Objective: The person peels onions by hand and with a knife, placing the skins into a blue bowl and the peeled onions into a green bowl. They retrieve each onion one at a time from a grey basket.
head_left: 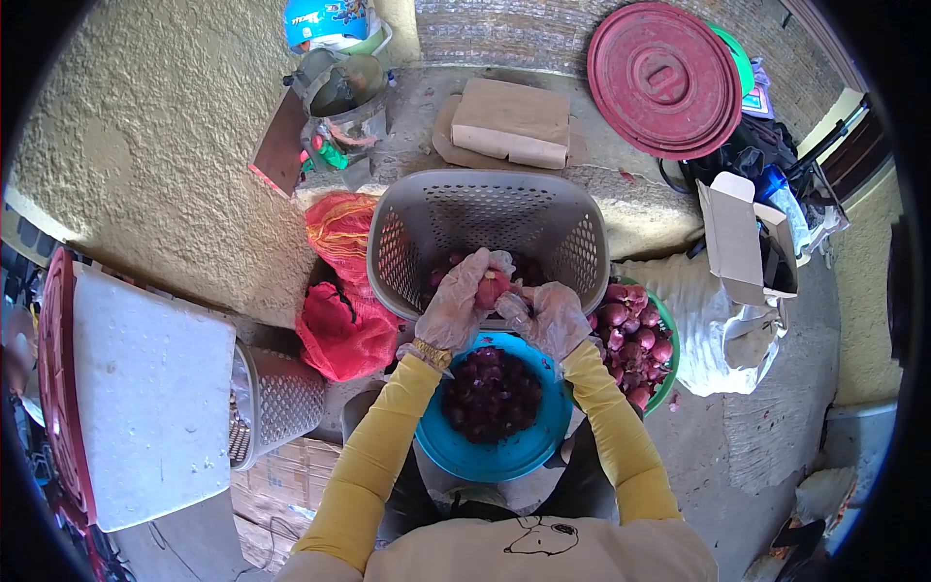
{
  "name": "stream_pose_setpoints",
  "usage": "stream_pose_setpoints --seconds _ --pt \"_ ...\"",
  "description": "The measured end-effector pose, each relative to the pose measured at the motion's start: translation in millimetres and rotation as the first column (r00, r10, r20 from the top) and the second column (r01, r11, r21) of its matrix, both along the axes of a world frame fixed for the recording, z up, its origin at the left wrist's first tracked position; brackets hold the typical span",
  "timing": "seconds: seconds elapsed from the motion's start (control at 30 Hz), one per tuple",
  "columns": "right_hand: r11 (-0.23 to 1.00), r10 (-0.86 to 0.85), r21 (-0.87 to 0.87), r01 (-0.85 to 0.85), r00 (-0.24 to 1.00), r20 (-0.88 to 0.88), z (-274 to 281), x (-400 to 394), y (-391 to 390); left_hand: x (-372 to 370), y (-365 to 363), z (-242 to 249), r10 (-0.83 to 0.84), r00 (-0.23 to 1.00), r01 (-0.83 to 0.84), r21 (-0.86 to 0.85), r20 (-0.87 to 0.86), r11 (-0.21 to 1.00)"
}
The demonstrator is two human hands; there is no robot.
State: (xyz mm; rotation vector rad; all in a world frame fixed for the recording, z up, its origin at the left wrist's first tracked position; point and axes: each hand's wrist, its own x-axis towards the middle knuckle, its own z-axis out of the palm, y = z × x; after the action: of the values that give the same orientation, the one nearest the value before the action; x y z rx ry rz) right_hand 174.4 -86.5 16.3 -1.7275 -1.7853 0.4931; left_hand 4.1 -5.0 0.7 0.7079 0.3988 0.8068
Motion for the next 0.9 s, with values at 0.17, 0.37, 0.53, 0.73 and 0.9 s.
stream_pose_setpoints --seconds 0.17,0.37,0.53,0.73,0.9 --pt "1.0 0.018 0.011 -0.019 0.996 0.09 -8 0 0 -1 -1 5 -0.032 0.999 0.033 -0.047 0.022 0.998" --pt "0.993 0.09 0.06 -0.097 0.99 0.108 6 -5 -2 1 0 4 -0.017 0.999 0.021 -0.078 0.046 0.997" --pt "0.981 0.173 0.051 -0.188 0.962 0.212 -2 -1 -2 1 -1 5 0.015 0.998 -0.011 -0.079 0.057 0.997" --pt "0.938 0.346 -0.088 -0.335 0.912 0.22 -2 -2 -3 -4 4 5 0.019 0.998 -0.013 -0.111 0.056 0.994" --pt "0.878 0.474 -0.174 -0.447 0.863 0.175 -6 -9 -3 -11 8 6 0.026 1.0 -0.025 -0.209 0.003 0.978"
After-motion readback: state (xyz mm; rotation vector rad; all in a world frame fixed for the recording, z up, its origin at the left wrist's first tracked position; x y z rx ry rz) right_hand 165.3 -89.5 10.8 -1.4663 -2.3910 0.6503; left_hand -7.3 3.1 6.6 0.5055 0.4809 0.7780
